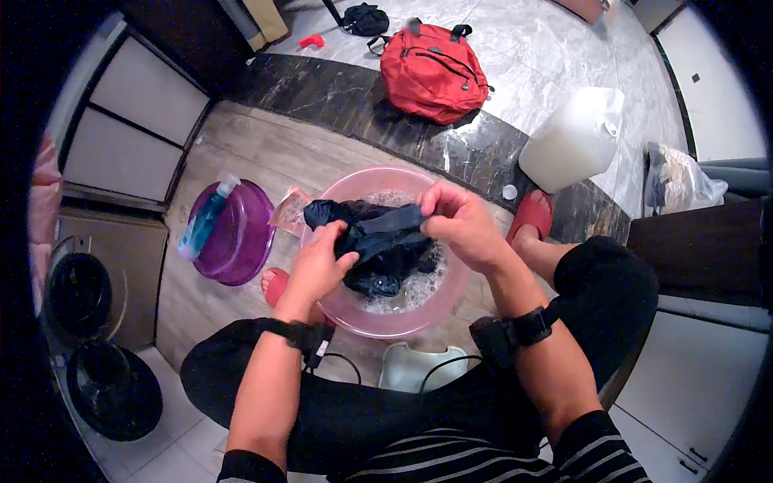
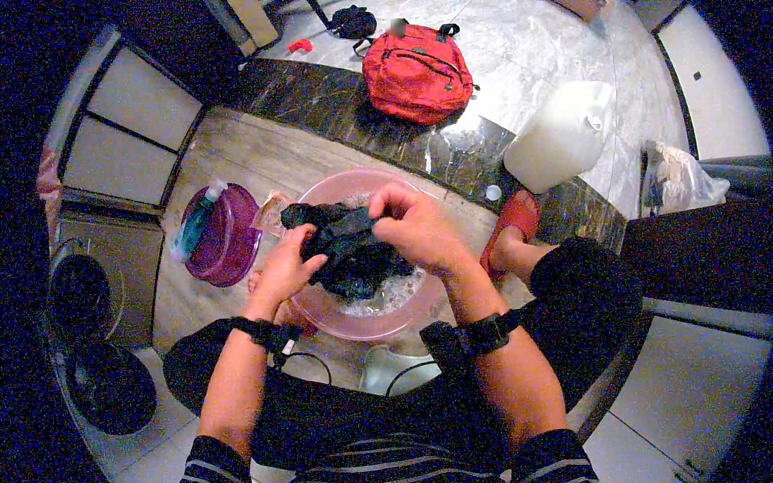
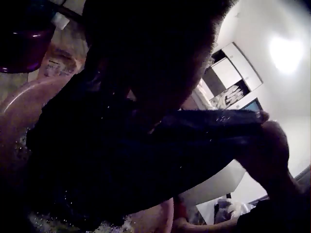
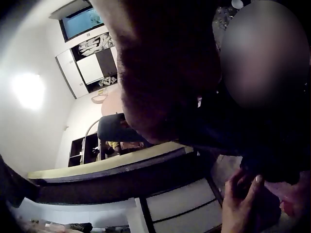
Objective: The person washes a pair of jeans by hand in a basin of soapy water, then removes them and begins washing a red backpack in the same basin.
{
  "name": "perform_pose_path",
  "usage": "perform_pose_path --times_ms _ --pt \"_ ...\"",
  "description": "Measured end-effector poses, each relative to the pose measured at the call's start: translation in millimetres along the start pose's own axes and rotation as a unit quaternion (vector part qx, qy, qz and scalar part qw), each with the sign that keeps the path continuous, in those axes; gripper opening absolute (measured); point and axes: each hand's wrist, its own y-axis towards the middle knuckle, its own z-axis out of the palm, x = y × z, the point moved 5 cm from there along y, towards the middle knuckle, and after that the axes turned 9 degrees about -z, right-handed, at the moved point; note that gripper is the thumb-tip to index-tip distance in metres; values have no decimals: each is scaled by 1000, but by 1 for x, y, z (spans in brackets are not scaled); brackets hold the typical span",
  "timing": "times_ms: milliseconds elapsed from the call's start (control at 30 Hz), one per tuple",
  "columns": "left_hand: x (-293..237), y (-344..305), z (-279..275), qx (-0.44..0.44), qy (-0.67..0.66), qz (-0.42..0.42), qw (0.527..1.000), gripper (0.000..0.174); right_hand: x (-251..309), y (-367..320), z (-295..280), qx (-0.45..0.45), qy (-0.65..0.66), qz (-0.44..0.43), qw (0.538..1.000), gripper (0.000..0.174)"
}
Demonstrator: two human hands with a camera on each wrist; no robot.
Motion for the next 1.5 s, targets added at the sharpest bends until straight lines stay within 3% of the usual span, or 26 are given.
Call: perform_pose_path --times_ms 33,67,167,200,300,367,467,533,633,700,733,800,833,900,1067,1133,1167,1200,1267,1333,1367,1433,1500 --pt "-4 4 3 -38 -13 46 998 52 2 -2 5 14 28 2 1000 21" --pt "-2 8 11 -20 12 43 999 59 5 -4 10 28 55 4 998 21" --pt "11 17 38 34 -58 31 997 55 4 -5 15 47 88 1 995 21" --pt "14 20 41 34 -50 16 998 41 3 -4 15 44 93 6 995 21" --pt "27 31 42 46 -89 -44 994 28 0 2 1 -22 74 -6 997 21" --pt "33 38 30 -8 -150 -76 986 20 -2 7 -15 -94 27 -10 995 23" --pt "13 38 -19 -151 -141 -64 976 16 -6 8 -36 -210 -55 -20 976 32" --pt "3 36 -42 -234 -123 -36 964 14 -14 10 -36 -218 -158 -50 962 36" --pt "2 35 -45 -205 -320 -109 918 13 -10 3 -27 -242 -328 -109 907 47" --pt "-2 31 -43 -155 -473 -131 858 9 -22 -4 -27 -290 -444 -128 838 49" --pt "-6 28 -42 -126 -544 -140 817 8 -29 -8 -28 -320 -446 -109 829 49" --pt "-13 23 -40 -85 -585 -148 793 4 -68 -6 -30 -252 -295 69 919 47" --pt "-19 20 -41 -65 -604 -152 779 2 -85 -7 -26 -211 -211 156 942 47" --pt "-39 6 -46 -6 -597 -159 786 2 -106 -7 -9 -137 -165 207 955 53" --pt "-62 -30 -43 104 -581 -181 786 10 -131 1 9 -154 -186 205 948 66" --pt "-69 -40 -45 123 -586 -167 783 11 -143 -1 17 -107 -181 225 951 54" --pt "-69 -41 -50 112 -588 -170 783 11 -149 -3 18 -93 -212 225 946 50" --pt "-70 -43 -56 100 -591 -173 782 11 -141 -3 22 -44 -190 157 968 41" --pt "-57 -38 -69 73 -613 -178 767 10 -148 -5 17 -74 -330 72 938 38" --pt "-28 -31 -83 5 -648 -175 741 15 -111 -3 6 -124 -214 175 953 33" --pt "-9 -23 -98 -43 -668 -177 721 17 -102 0 3 -166 -81 130 974 32" --pt "-2 -21 -112 -97 -663 -173 722 21 -54 -2 -2 -174 -164 201 950 30" --pt "5 -22 -125 -130 -657 -160 726 24 -38 2 -17 -158 -130 159 966 26"
